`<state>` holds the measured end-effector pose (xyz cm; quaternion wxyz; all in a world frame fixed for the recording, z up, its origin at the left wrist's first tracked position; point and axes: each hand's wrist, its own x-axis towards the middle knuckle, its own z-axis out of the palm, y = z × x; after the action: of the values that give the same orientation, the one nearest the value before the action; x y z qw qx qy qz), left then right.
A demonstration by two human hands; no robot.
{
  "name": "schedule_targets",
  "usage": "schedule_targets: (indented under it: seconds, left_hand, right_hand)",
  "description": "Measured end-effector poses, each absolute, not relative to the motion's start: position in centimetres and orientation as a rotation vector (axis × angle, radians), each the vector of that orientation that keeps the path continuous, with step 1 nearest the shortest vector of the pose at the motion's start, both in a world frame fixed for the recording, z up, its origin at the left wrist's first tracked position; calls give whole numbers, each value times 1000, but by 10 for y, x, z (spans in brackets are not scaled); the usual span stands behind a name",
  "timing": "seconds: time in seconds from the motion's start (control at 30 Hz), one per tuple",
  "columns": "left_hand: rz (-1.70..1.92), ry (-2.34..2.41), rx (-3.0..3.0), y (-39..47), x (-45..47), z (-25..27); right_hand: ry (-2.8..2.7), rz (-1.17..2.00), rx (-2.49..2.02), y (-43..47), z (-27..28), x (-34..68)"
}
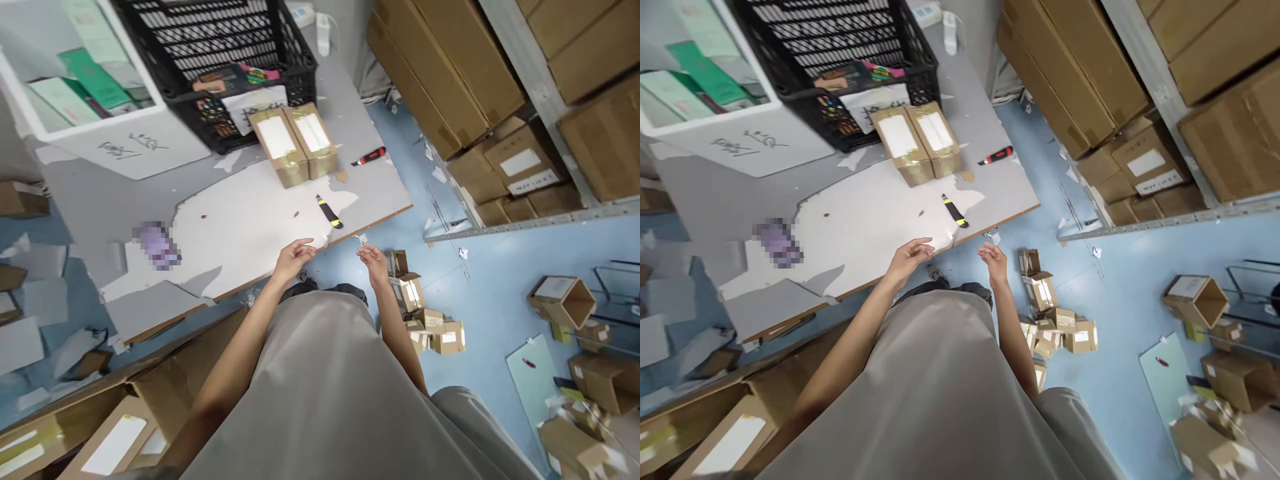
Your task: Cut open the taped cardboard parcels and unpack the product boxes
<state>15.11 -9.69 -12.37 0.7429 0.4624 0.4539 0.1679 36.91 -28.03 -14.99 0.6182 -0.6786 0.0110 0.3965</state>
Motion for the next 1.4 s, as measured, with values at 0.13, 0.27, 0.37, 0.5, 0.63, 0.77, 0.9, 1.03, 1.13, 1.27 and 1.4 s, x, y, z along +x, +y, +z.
schedule_targets:
  seconds: [0.13,0.27,0.37,0.5,0.63,0.77,0.9,1.03,1.13,1.27,1.4]
  left_hand:
    - [503,1078,937,-54,120,-119]
    - [581,1073,893,-20,110,-109]
    - [626,1070,885,1,112,-99]
    - [710,1093,878,20,117,-84]
    - [761,1176,852,30,125,-77]
    - [781,1246,816,29,140,-76]
    - [755,1300,757,14,151,-78]
    - [736,1386,675,-8,153,-83]
    - [716,1430,646,-23,152,-87]
    - [679,1424,661,-29,153,-92]
    - [654,1389,718,-16,151,-96]
  right_hand:
    - [-71,968,-1563,-207,-145,351]
    - [-216,987,-1588,-143,-141,353]
    - [-372,951,-1635,-97,-139,372]
    - [-640,821,-1775,-30,-137,408]
    - [-989,617,-2047,32,-137,434]
    - [-1085,557,-2332,67,-145,446]
    - [-1067,610,-2475,75,-157,454]
    - [-1083,596,-2525,79,-166,460]
    - [-1092,563,-2527,88,-170,459]
    - [-1080,504,-2472,93,-167,461]
    - [-1013,360,-2423,61,-146,475]
